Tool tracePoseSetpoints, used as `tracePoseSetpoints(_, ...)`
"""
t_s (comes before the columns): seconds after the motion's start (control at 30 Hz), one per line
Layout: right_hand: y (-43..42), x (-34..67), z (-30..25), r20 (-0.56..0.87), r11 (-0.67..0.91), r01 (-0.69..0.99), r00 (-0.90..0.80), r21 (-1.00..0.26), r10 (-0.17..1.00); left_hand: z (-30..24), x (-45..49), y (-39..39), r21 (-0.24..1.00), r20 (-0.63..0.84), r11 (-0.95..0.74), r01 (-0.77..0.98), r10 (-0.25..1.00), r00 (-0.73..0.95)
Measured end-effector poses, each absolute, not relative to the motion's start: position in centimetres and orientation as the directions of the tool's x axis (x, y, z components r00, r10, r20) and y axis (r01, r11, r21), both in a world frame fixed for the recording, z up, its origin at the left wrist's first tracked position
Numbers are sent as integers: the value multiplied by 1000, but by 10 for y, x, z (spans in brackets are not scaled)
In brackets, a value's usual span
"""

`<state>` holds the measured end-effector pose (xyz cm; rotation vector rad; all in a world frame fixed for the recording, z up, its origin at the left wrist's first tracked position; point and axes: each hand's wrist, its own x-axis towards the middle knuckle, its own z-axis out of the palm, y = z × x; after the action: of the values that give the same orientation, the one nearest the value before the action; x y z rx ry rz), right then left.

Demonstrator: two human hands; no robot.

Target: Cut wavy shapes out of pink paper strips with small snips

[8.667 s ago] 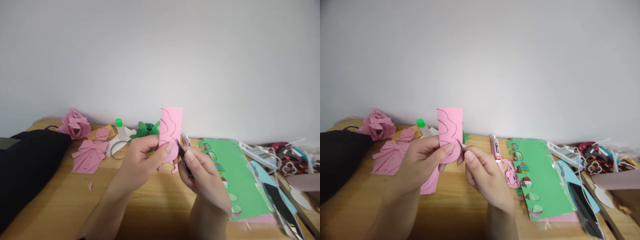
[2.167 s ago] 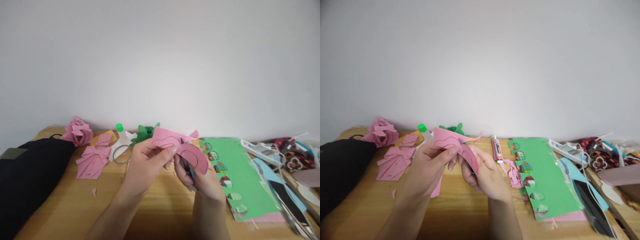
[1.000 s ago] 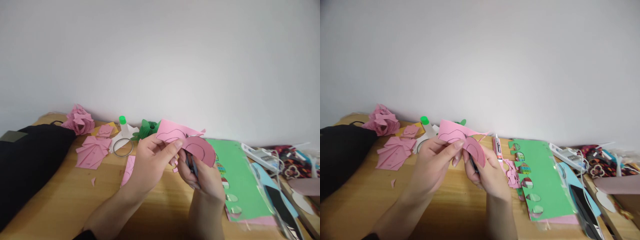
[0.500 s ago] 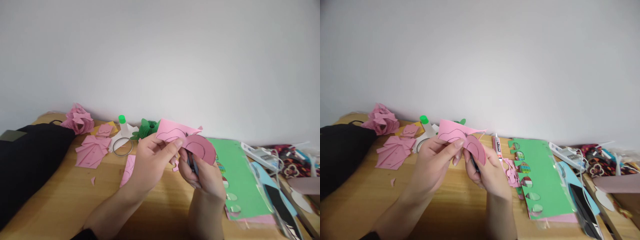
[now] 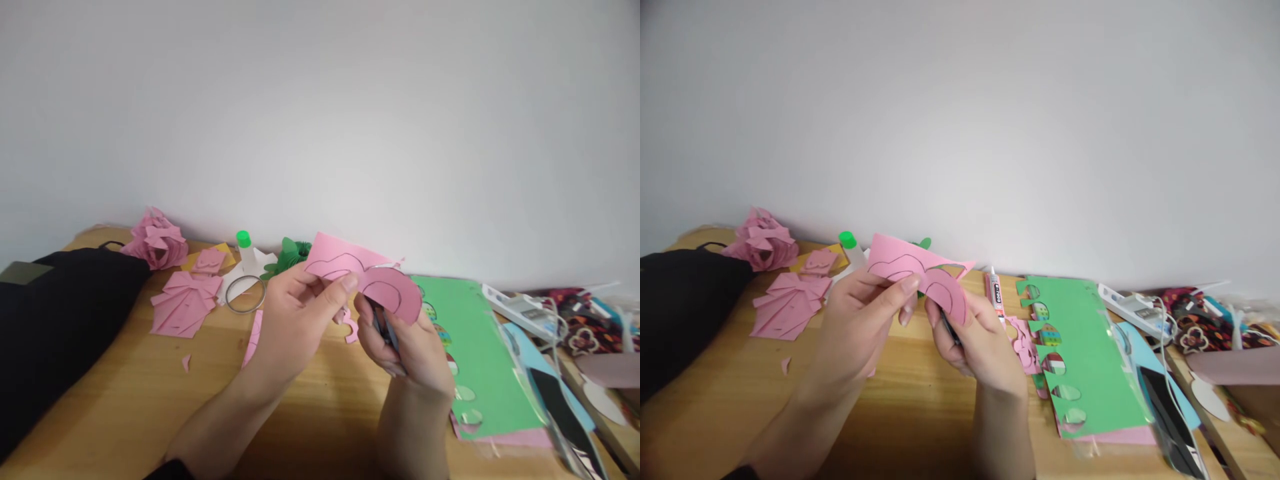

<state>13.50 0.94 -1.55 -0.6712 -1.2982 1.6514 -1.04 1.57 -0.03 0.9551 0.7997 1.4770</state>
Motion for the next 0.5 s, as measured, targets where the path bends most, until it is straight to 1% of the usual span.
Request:
tracePoseSetpoints(0.33,8,133,-13,44,-95,-291,-440,-952,897,0,-9,16,903,162,-146,-404,987,5)
tracePoseSetpoints(0.5,9,133,-13,52,-101,-317,-441,-943,896,-1,-8,16,899,155,-149,-412,988,-19)
